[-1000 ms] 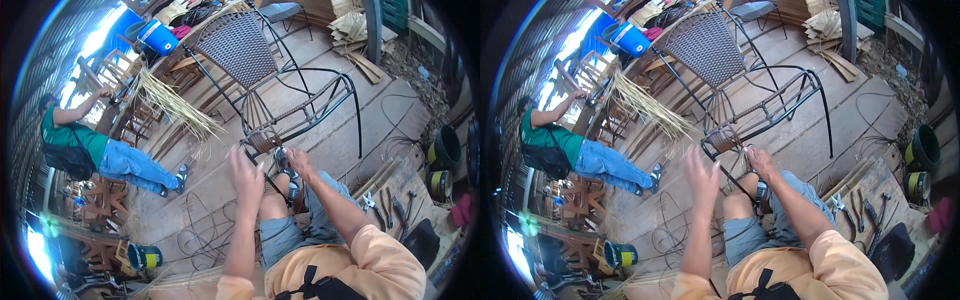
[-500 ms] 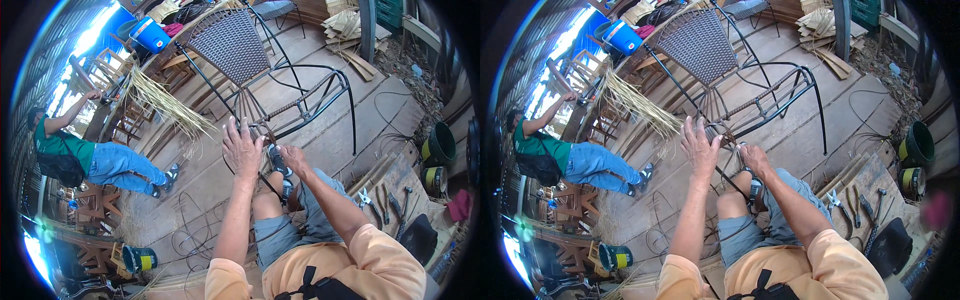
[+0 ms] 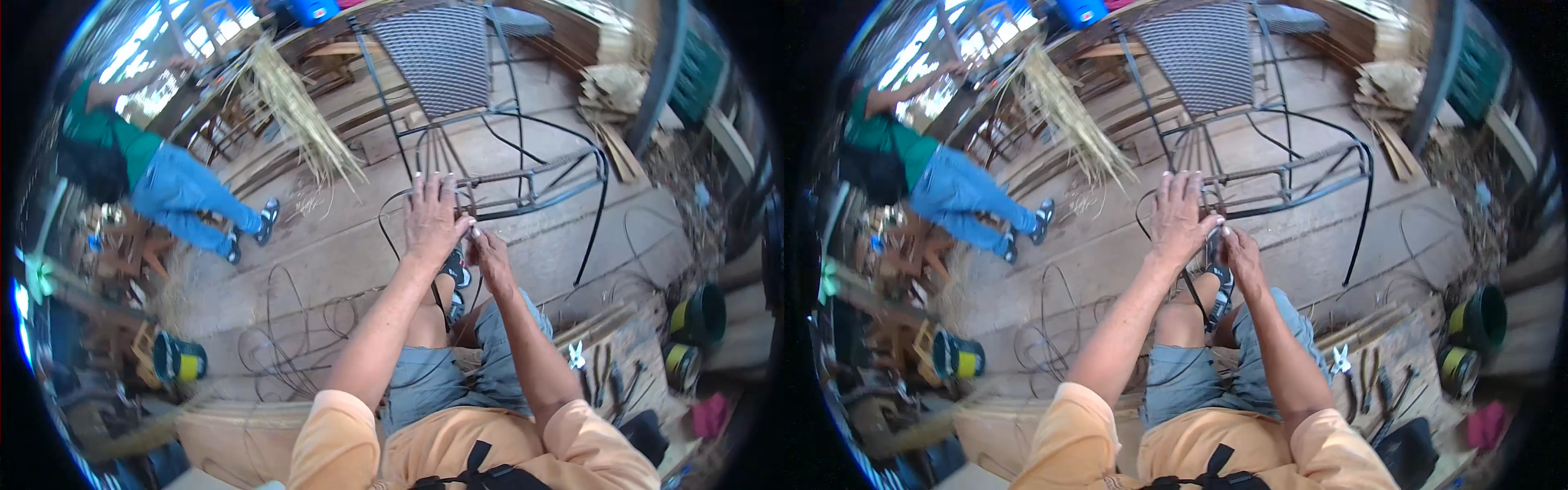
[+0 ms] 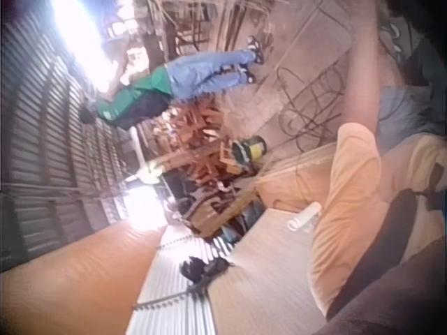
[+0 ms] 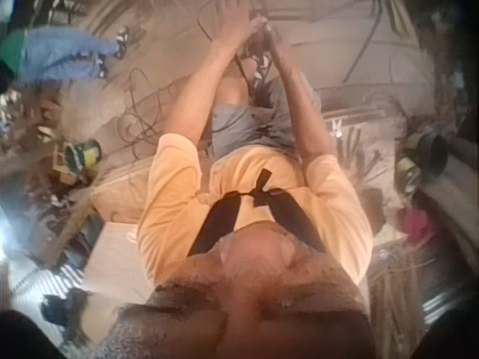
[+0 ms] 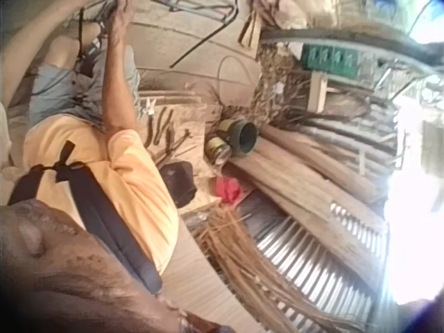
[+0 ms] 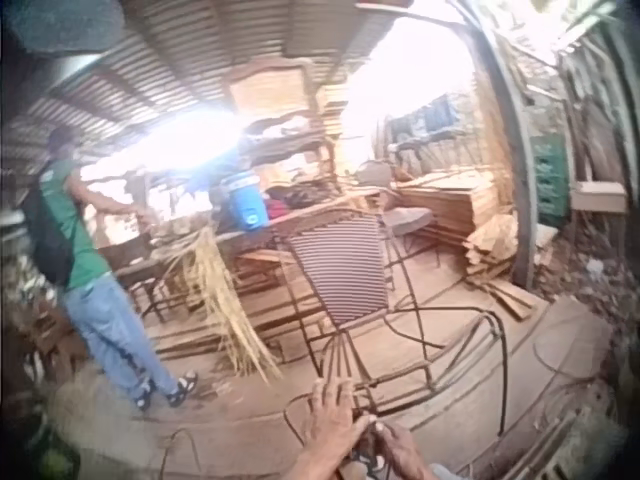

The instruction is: Weaving synthetic or natural fibers around a metal chair frame to construct the seat and backrest.

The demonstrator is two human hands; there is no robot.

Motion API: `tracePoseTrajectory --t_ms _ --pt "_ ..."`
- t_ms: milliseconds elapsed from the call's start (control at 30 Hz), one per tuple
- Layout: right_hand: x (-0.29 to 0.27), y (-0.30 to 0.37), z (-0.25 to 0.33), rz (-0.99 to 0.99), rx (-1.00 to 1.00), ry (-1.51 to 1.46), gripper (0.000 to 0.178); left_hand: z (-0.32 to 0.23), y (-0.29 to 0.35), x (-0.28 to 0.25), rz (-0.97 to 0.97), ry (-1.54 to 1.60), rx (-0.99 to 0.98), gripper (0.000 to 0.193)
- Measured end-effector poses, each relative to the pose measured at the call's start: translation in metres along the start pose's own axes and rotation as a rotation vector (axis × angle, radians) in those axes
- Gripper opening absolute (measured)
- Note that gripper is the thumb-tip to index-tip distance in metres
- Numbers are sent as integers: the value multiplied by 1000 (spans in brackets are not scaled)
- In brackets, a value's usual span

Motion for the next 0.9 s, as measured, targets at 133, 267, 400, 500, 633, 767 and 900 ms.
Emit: tracePoseTrajectory --t_ms 133,267,400,500,633,767,900 --pt "7 14 2 -95 61 -65 26 -6 3 -4 -13 -50 -1 68" --pt "7 3 -11 -111 124 9 28 -1 16 -18 38 -133 26 41" --pt "6 2 -21 -155 38 121 30 11 52 -25 25 167 -2 22" --pt "-16 1 -28 -193 16 210 31 31 126 -55 111 348 -168 14" --pt "-14 1 -26 -214 129 418 44 248 391 -72 171 -216 -738 17" --pt "-17 -5 -38 -280 -40 533 45 265 535 -83 800 -474 -1277 29" --pt "-15 -1 -27 -263 36 504 49 205 365 -56 204 -228 -766 40"
Point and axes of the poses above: each hand's wrist, its own y-axis away from the middle knuckle, its own x-axis out of the palm, z = x × y, the point moved 3 cm from there along -y, towards the middle knuckle, and after that the axes turned 12 degrees about z, right-handed, at the moved point
